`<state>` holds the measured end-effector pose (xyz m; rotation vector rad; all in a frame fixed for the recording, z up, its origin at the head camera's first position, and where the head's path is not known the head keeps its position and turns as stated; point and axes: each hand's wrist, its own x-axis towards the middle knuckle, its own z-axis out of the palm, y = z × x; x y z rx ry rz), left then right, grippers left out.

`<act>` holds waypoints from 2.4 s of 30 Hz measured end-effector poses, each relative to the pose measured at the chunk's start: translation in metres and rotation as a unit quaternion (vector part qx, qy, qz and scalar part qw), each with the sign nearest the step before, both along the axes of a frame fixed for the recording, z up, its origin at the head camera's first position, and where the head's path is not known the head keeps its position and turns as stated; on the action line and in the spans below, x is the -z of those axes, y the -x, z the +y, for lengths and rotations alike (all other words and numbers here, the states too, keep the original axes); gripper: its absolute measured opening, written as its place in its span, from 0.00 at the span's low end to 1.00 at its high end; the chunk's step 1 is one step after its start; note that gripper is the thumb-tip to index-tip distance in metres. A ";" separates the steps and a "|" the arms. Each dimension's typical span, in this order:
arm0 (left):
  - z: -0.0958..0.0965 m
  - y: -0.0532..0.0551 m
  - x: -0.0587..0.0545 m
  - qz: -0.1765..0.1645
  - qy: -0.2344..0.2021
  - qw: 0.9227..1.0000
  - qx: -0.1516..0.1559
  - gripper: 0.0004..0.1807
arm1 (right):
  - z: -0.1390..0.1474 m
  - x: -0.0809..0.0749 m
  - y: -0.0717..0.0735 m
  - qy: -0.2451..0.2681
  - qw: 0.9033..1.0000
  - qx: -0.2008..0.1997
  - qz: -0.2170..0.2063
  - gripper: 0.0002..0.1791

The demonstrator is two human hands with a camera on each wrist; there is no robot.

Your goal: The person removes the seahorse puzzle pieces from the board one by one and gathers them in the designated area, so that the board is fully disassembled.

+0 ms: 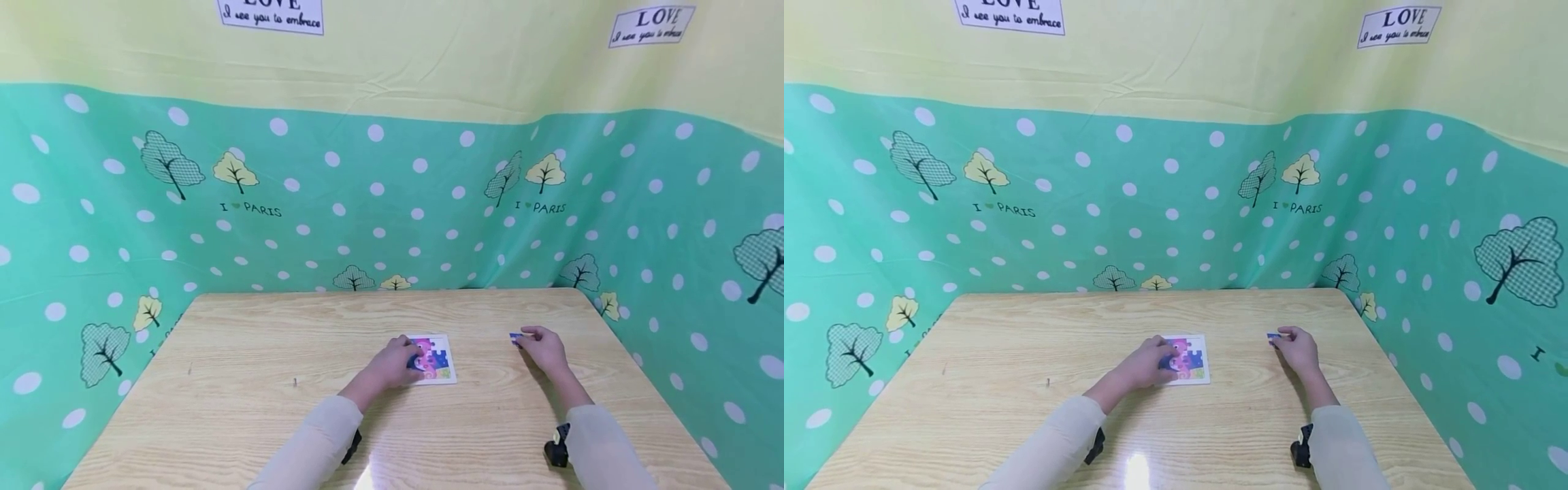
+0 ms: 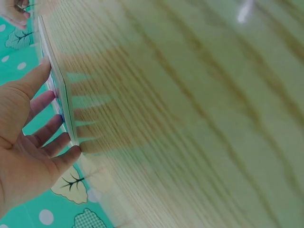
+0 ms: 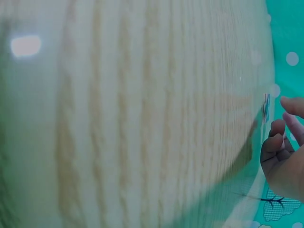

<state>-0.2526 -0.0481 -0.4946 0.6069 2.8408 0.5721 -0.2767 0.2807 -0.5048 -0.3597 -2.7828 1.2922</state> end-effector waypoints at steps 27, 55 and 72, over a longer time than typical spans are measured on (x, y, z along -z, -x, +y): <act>0.001 0.000 -0.003 0.003 0.002 1.000 0.006 0.27 | -0.033 -0.018 -0.003 0.053 0.996 -0.069 0.019 0.21; 0.000 0.001 0.000 0.004 0.003 1.000 0.010 0.27 | -0.091 -0.008 -0.002 0.057 0.992 -0.107 0.021 0.18; 0.000 0.004 -0.001 0.005 0.012 1.000 0.013 0.28 | -0.123 -0.009 0.000 0.070 0.990 -0.120 0.018 0.13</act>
